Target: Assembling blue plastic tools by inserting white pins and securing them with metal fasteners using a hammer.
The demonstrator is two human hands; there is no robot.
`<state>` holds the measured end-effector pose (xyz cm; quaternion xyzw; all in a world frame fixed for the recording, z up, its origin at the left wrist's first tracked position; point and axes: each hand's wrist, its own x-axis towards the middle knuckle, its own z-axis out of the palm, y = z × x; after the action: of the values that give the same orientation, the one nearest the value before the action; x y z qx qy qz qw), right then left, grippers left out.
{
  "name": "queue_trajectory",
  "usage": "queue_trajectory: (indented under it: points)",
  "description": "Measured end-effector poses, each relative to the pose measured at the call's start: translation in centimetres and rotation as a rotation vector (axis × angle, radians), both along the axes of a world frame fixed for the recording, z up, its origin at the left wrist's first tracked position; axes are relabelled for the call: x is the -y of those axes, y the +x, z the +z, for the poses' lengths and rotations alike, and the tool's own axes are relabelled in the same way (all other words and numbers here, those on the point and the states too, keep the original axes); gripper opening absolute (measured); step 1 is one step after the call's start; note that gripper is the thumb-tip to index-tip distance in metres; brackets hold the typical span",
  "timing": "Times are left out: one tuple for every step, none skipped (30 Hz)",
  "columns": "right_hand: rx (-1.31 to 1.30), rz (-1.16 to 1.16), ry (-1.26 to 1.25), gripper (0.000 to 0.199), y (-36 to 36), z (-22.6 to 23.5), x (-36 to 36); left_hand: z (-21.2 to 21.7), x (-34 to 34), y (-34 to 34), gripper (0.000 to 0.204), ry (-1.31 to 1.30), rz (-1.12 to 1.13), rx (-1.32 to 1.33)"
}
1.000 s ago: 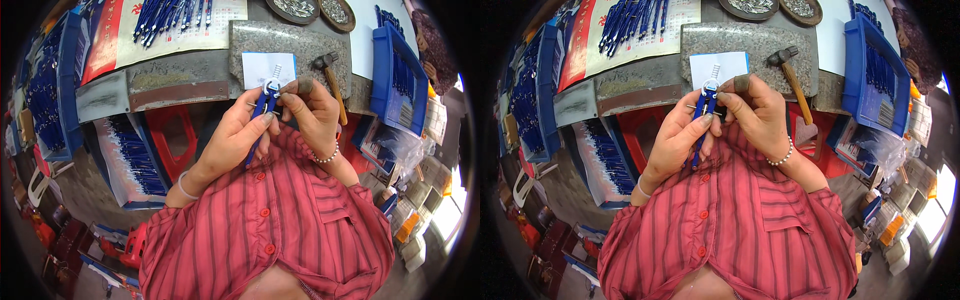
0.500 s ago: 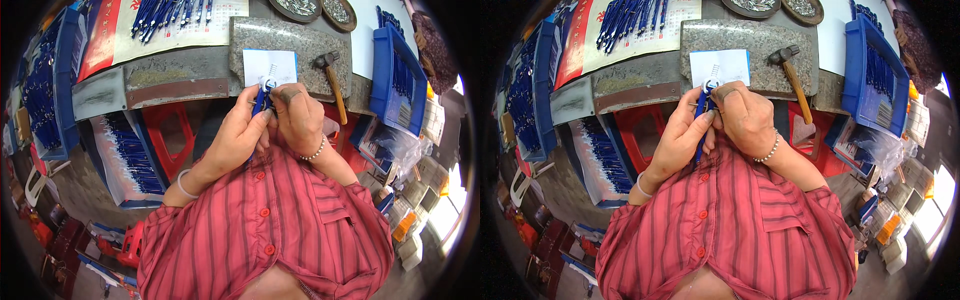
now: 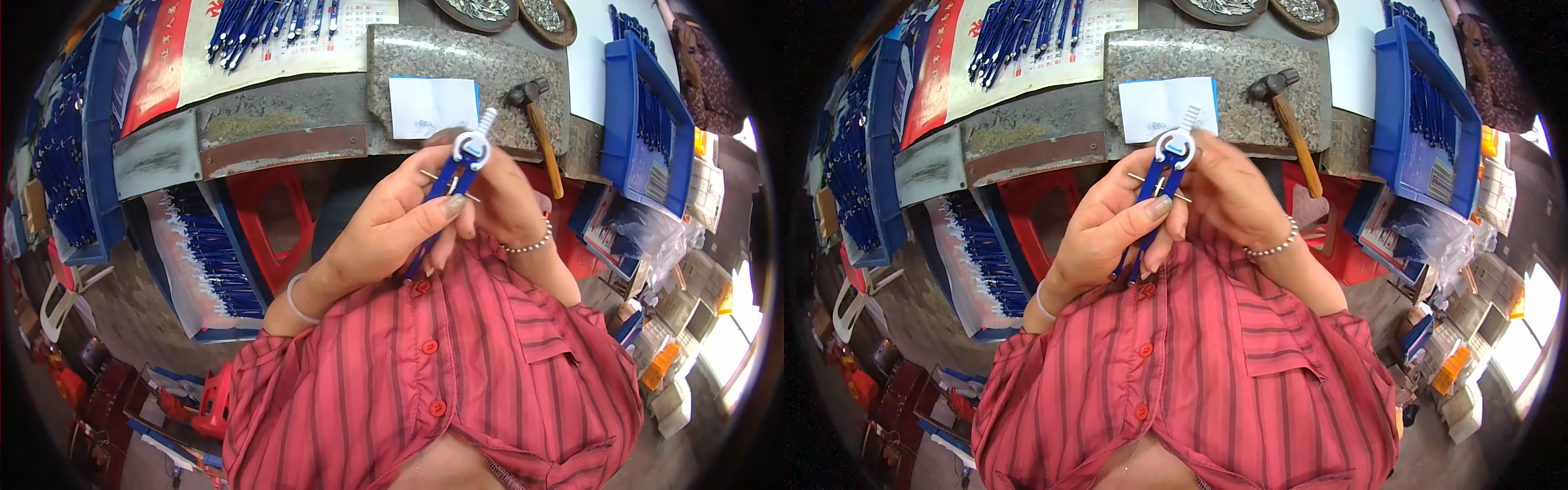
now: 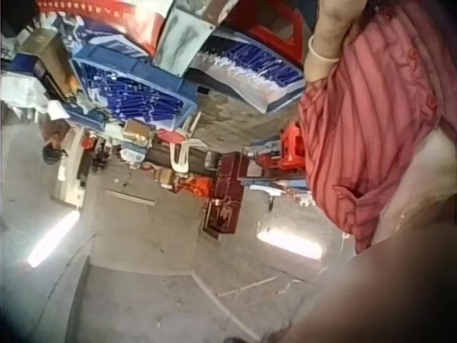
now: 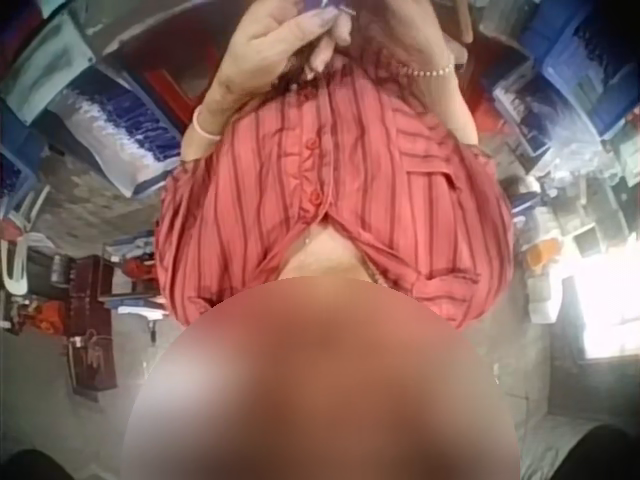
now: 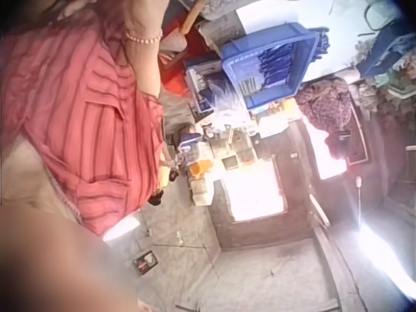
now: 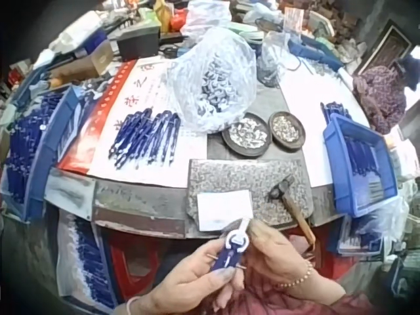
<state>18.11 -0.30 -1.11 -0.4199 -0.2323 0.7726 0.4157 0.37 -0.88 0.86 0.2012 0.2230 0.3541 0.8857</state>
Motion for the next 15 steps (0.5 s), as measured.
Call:
queue_trajectory:
  points:
    - [-0.070,0.155,-0.101,0.047,0.0,0.1,0.2,0.4,-0.3,0.1,0.043,-0.001,0.003,0.000]
    - [-0.144,0.314,-0.201,0.041,-0.1,0.0,0.3,0.9,-0.6,0.2,0.043,0.024,-0.023,0.034]
    - [-0.175,0.267,0.150,0.040,-0.2,-7.0,3.6,2.0,-1.2,0.7,0.044,0.052,-0.065,0.076]
    - [-0.181,0.273,0.148,0.040,-0.5,-7.0,3.7,2.8,-1.8,1.1,0.044,0.051,-0.058,0.071]
    - [-0.185,0.308,0.130,0.038,-0.9,-7.2,3.8,3.4,-2.3,1.7,0.044,0.153,-0.062,0.092]
    - [-0.193,0.342,0.118,0.037,-1.4,-7.2,3.8,4.1,-2.6,2.4,0.045,0.259,-0.068,0.106]
    - [-0.201,0.376,0.107,0.035,-2.0,-7.2,3.8,4.6,-2.5,3.4,0.044,0.261,-0.062,0.154]
    - [-0.220,0.430,0.094,0.034,-2.7,-7.6,3.8,4.7,-2.3,4.3,0.044,0.263,-0.039,0.190]
    - [-0.229,0.472,0.081,0.032,-3.1,-7.5,3.7,5.3,-2.9,4.8,0.041,0.292,-0.092,0.188]
    - [-0.238,0.515,0.069,0.030,-3.6,-7.5,3.6,5.5,-2.8,5.2,0.038,0.340,-0.075,0.200]
    - [-0.237,0.548,0.058,0.029,-3.9,-7.4,3.2,5.5,-2.8,5.2,0.038,0.325,-0.091,0.192]
    - [-0.236,0.582,0.047,0.027,-4.2,-7.4,2.9,5.4,-2.8,5.1,0.037,0.309,-0.106,0.183]
    - [-0.236,0.616,0.035,0.026,-4.6,-7.3,2.5,5.3,-3.0,4.7,0.037,0.311,-0.098,0.174]
    - [-0.230,0.637,0.023,0.024,-4.7,-7.0,2.5,5.2,-2.8,4.3,0.038,0.290,-0.109,0.141]
    - [-0.224,0.657,0.010,0.023,-4.9,-6.7,2.6,5.0,-2.6,3.8,0.039,0.269,-0.121,0.109]
